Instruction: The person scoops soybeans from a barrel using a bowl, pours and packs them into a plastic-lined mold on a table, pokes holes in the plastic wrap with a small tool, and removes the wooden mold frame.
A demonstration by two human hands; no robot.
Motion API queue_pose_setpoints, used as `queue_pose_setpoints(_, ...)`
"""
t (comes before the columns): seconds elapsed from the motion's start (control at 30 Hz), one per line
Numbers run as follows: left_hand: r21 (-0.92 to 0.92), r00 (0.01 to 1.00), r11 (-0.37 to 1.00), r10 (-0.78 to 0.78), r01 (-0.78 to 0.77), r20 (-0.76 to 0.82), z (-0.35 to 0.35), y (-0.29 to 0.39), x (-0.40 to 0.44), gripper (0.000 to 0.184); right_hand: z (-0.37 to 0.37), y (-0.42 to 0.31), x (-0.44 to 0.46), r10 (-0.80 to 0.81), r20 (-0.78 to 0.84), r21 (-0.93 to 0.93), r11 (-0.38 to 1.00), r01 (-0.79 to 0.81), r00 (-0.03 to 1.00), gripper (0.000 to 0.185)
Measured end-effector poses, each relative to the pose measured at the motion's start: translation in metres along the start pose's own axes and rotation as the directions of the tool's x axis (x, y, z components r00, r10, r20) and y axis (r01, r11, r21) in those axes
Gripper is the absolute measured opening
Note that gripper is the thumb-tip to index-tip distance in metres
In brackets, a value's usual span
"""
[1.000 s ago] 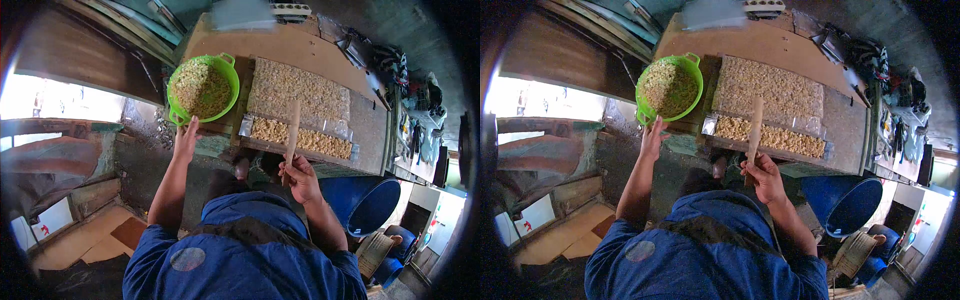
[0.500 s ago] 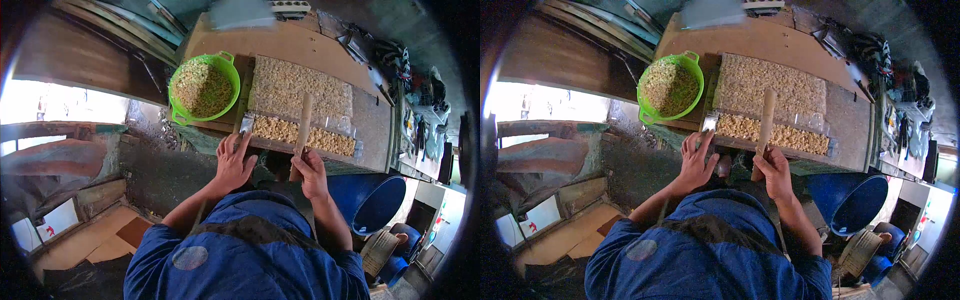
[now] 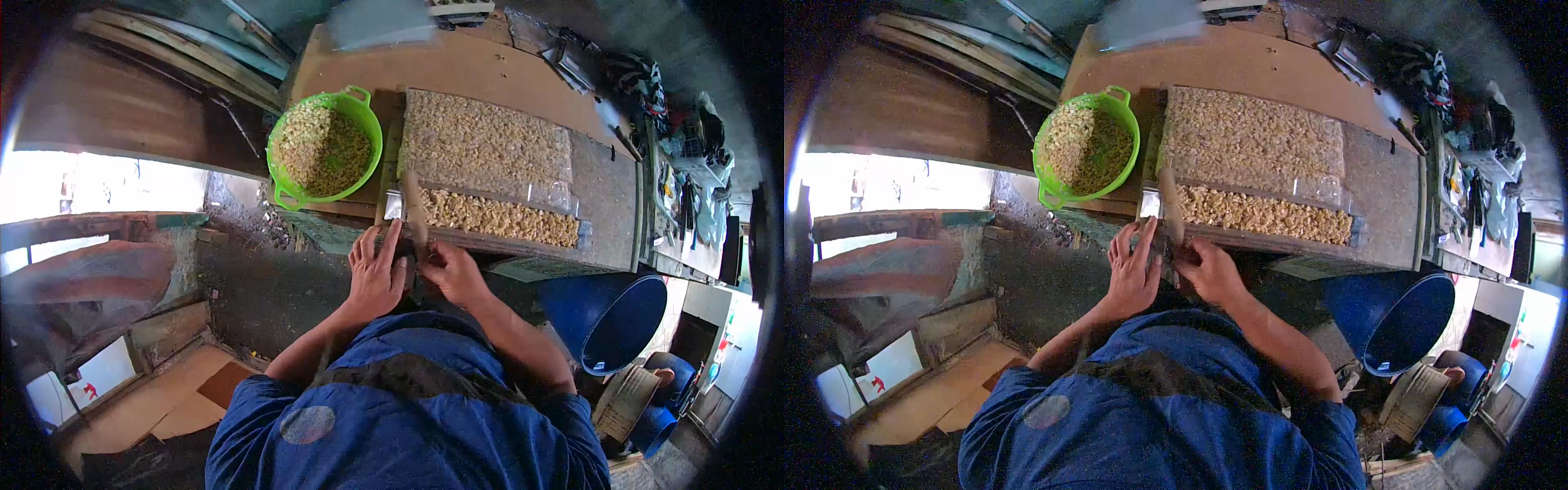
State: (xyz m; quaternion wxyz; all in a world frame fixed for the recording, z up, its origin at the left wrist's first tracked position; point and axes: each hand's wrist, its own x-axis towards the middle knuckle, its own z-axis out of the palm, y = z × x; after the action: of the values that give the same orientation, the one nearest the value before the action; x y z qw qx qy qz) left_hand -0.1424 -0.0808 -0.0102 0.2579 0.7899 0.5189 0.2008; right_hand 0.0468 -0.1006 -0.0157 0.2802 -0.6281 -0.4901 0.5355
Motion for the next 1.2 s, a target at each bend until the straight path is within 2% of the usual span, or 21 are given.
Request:
queue_pose_setpoints(0.03, 0.005, 1.000, 1.000, -0.004, 0.003, 0.008, 0.000, -0.002, -0.001, 0.068, 0.007, 0.001, 0.002, -0.029, 0.014, 0.021, 0.999, 0.029, 0.999, 0.031)
queue_pose_setpoints(0.07, 0.009, 1.000, 1.000, -0.009, 0.009, 0.016, 0.001, -0.002, -0.002, 0.069, 0.010, 0.002, 0.001, -0.043, 0.004, -0.084, 0.996, 0.043, 0.999, 0.033)
queue_pose_setpoints(0.1, 0.006, 1.000, 1.000, -0.006, 0.006, 0.020, 0.001, -0.003, -0.003, 0.069, 0.013, -0.001, 0.000, -0.039, 0.000, -0.083, 0.996, 0.039, 0.999, 0.033)
queue_pose_setpoints(0.17, 0.001, 1.000, 1.000, -0.002, 0.002, 0.028, 0.001, -0.003, -0.005, 0.069, 0.015, -0.005, 0.001, 0.172, 0.091, 0.081, 0.980, -0.180, 0.981, 0.027)
queue_pose_setpoints(0.2, 0.000, 0.999, 1.000, -0.001, 0.001, 0.032, 0.001, -0.002, -0.006, 0.069, 0.015, 0.000, -0.001, 0.175, 0.089, 0.082, 0.980, -0.182, 0.981, 0.027)
queue_pose_setpoints(0.27, 0.006, 0.999, 1.000, -0.005, 0.005, 0.040, 0.000, -0.001, -0.006, 0.069, 0.010, 0.013, -0.004, -0.057, -0.058, -0.109, 0.993, 0.050, 0.997, 0.026)
queue_pose_setpoints(0.3, 0.005, 0.999, 1.000, -0.004, 0.004, 0.041, 0.000, -0.002, -0.007, 0.069, 0.006, 0.011, -0.009, -0.056, -0.060, -0.108, 0.993, 0.049, 0.997, 0.026)
queue_pose_setpoints(0.37, 0.013, 0.999, 1.000, -0.012, 0.012, 0.047, 0.001, -0.003, -0.008, 0.069, -0.004, 0.007, -0.023, 0.139, -0.118, 0.142, 0.982, -0.122, 0.983, 0.024)
queue_pose_setpoints(0.4, 0.012, 0.999, 1.000, -0.014, 0.014, 0.044, 0.001, -0.003, -0.009, 0.069, -0.005, 0.011, -0.024, -0.001, -0.185, 0.051, 0.999, 0.011, 0.983, 0.023)
queue_pose_setpoints(0.53, -0.025, 0.999, 1.000, -0.001, 0.002, 0.041, 0.001, -0.004, -0.010, 0.070, 0.000, 0.007, -0.030, 0.075, -0.158, 0.136, 0.989, -0.054, 0.985, 0.024)
queue_pose_setpoints(0.6, -0.030, 0.999, 1.000, 0.007, -0.006, 0.047, 0.001, -0.003, -0.009, 0.070, 0.007, 0.000, -0.022, -0.028, -0.120, -0.004, 1.000, 0.028, 0.992, 0.024)
queue_pose_setpoints(0.7, -0.001, 0.999, 1.000, 0.004, -0.004, 0.054, 0.001, -0.001, -0.008, 0.070, 0.020, 0.012, -0.007, -0.066, -0.095, -0.048, 0.997, 0.061, 0.993, 0.025)
queue_pose_setpoints(0.77, -0.009, 0.997, 1.000, -0.030, 0.030, 0.071, -0.002, 0.001, -0.008, 0.070, 0.016, 0.015, -0.010, -0.016, -0.092, -0.034, 0.999, 0.013, 0.996, 0.026)
queue_pose_setpoints(0.83, 0.001, 0.997, 0.999, -0.032, 0.032, 0.065, -0.001, -0.001, -0.010, 0.070, 0.002, 0.001, -0.020, 0.020, -0.149, 0.025, 1.000, -0.016, 0.989, 0.024)
queue_pose_setpoints(0.97, 0.000, 0.996, 0.998, -0.062, 0.062, 0.059, -0.001, -0.005, -0.015, 0.070, -0.022, 0.036, -0.043, 0.110, -0.225, 0.128, 0.988, -0.082, 0.968, 0.024)
queue_pose_setpoints(1.03, 0.005, 0.997, 0.998, -0.056, 0.056, 0.047, 0.001, -0.008, -0.016, 0.070, -0.033, 0.022, -0.055, 0.295, -0.194, 0.457, 0.871, -0.180, 0.936, 0.015)
queue_pose_setpoints(1.1, 0.006, 0.998, 0.999, -0.041, 0.041, 0.041, 0.002, -0.008, -0.017, 0.070, -0.033, 0.023, -0.053, 0.280, -0.207, 0.402, 0.898, -0.180, 0.937, 0.015)
queue_pose_setpoints(1.17, -0.004, 0.995, 0.997, -0.076, 0.076, 0.071, 0.003, -0.006, -0.016, 0.070, -0.024, 0.042, -0.043, -0.037, -0.260, 0.033, 0.998, 0.047, 0.965, 0.016)
queue_pose_setpoints(1.2, -0.004, 0.996, 0.998, -0.060, 0.061, 0.071, 0.005, -0.006, -0.016, 0.070, -0.023, 0.021, -0.040, 0.142, -0.143, 0.271, 0.957, -0.099, 0.979, 0.018)
